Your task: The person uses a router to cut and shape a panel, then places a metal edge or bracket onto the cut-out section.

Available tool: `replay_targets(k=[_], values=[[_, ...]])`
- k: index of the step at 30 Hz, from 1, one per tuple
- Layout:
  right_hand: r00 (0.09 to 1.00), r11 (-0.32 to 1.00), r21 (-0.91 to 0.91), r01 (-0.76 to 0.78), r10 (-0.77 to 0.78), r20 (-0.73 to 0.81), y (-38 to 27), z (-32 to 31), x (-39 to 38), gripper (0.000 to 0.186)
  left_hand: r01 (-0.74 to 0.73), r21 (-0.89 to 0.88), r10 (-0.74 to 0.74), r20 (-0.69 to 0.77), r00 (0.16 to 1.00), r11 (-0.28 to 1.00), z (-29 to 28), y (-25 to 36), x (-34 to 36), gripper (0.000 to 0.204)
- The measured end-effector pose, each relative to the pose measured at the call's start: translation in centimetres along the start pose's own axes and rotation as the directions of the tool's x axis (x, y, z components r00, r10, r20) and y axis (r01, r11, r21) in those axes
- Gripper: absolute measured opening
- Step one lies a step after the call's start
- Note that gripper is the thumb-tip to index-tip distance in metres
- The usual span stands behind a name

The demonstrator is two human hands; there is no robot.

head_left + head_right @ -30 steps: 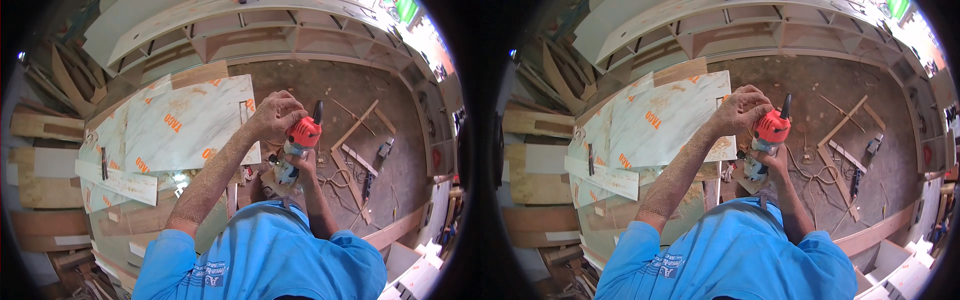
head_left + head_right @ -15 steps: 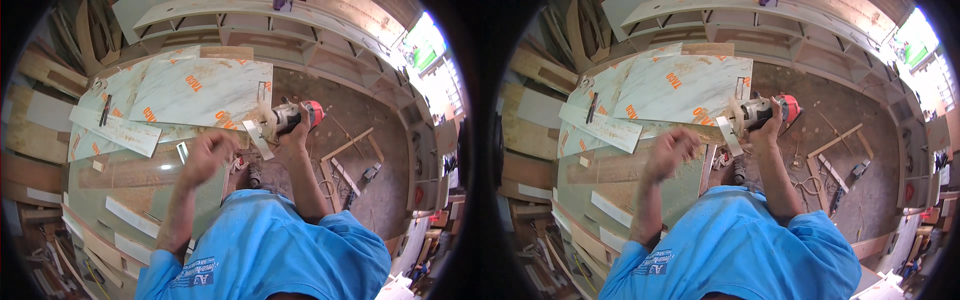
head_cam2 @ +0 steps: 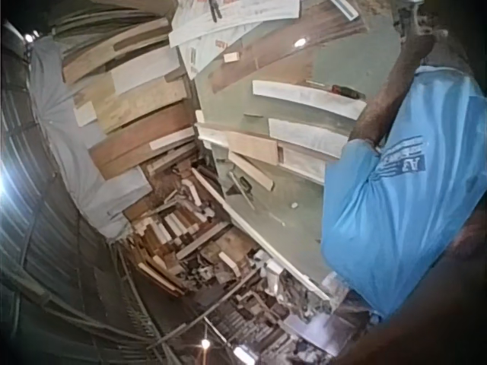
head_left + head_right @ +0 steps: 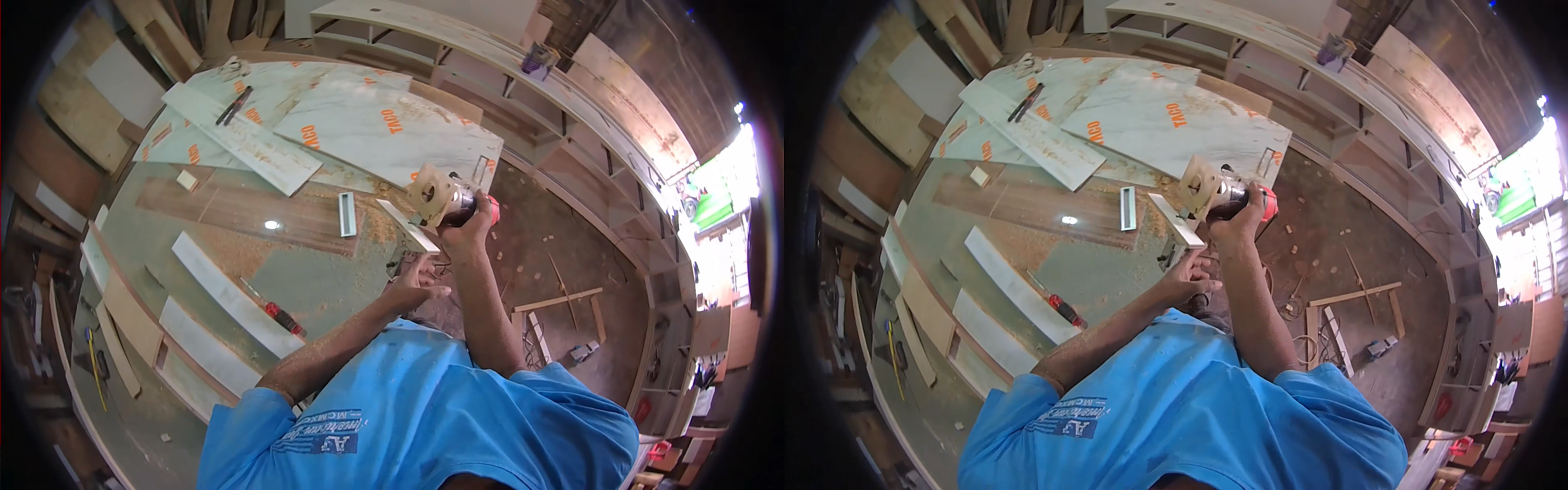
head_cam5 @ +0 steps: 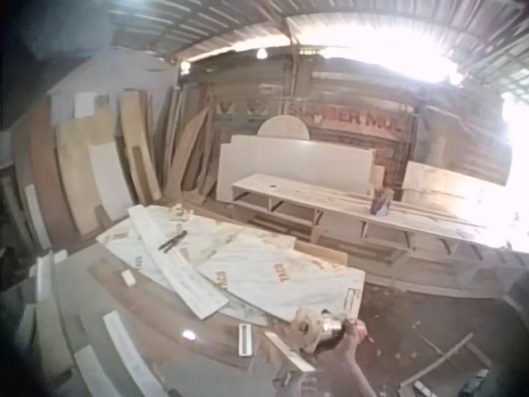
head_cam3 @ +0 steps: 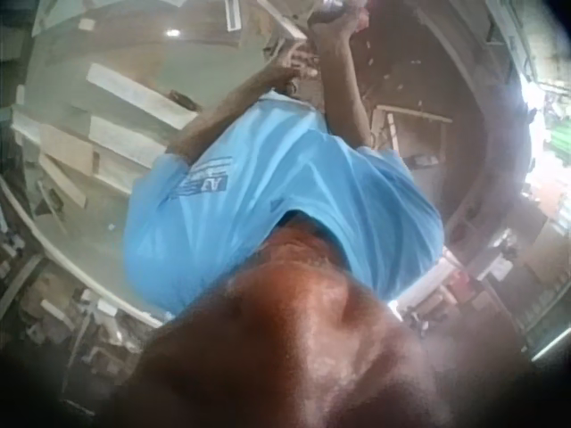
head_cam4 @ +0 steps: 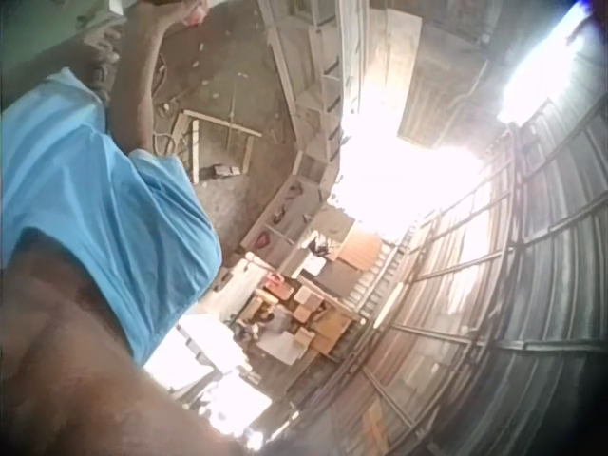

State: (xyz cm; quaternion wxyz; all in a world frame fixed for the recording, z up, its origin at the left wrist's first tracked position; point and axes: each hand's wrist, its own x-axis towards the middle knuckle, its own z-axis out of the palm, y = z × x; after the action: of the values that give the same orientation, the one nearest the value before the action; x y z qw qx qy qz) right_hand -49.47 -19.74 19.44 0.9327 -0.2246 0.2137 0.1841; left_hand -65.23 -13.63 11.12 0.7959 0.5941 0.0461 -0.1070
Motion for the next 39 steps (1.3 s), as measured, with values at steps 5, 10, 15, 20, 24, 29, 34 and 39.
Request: replay_targets(k=[5,10,15,20,24,29,34,39], values=[[0.989,0.99,-0.065,-0.122,0.117,-0.088,4.6,-1.8,-0.1,0.04,-0.116,0.139,0.147,-0.241,0.959,0.984,-2.4,-3.1,0.9,0.067],[0.946,0.943,-0.075,-0.324,0.322,-0.04,8.1,-1.1,-4.8,0.058,-0.183,0.292,0.26,-0.248,0.933,0.939,-4.3,-3.7,-1.3,0.061],[0.883,0.862,-0.202,-0.464,0.468,-0.031,8.8,2.3,-10.2,0.056,-0.174,0.355,0.273,-0.252,0.928,0.918,-6.1,-3.8,-7.8,0.057],[0.847,0.825,-0.236,-0.514,0.531,0.009,8.7,1.9,-10.5,0.054,-0.195,0.356,0.297,-0.261,0.918,0.914,-6.8,-3.6,-9.7,0.055],[0.803,0.803,-0.248,-0.542,0.582,0.13,8.7,1.8,-11.3,0.055,-0.244,0.303,0.326,-0.258,0.91,0.921,-6.4,-2.6,-8.9,0.054],[0.746,0.79,-0.187,-0.583,0.613,0.263,8.2,0.1,-10.4,0.056,-0.341,0.088,0.353,-0.242,0.904,0.936,-5.7,-0.2,-6.7,0.054],[0.643,0.648,-0.409,-0.642,0.746,0.174,6.9,-1.0,-11.6,0.078,-0.389,-0.064,0.364,-0.244,0.899,0.919,-5.5,0.6,-5.6,0.055],[0.415,0.477,-0.444,-0.758,0.879,0.236,4.6,-4.0,-11.6,0.089,-0.363,-0.109,0.341,-0.182,0.922,0.925,-4.9,1.0,-6.0,0.056]])
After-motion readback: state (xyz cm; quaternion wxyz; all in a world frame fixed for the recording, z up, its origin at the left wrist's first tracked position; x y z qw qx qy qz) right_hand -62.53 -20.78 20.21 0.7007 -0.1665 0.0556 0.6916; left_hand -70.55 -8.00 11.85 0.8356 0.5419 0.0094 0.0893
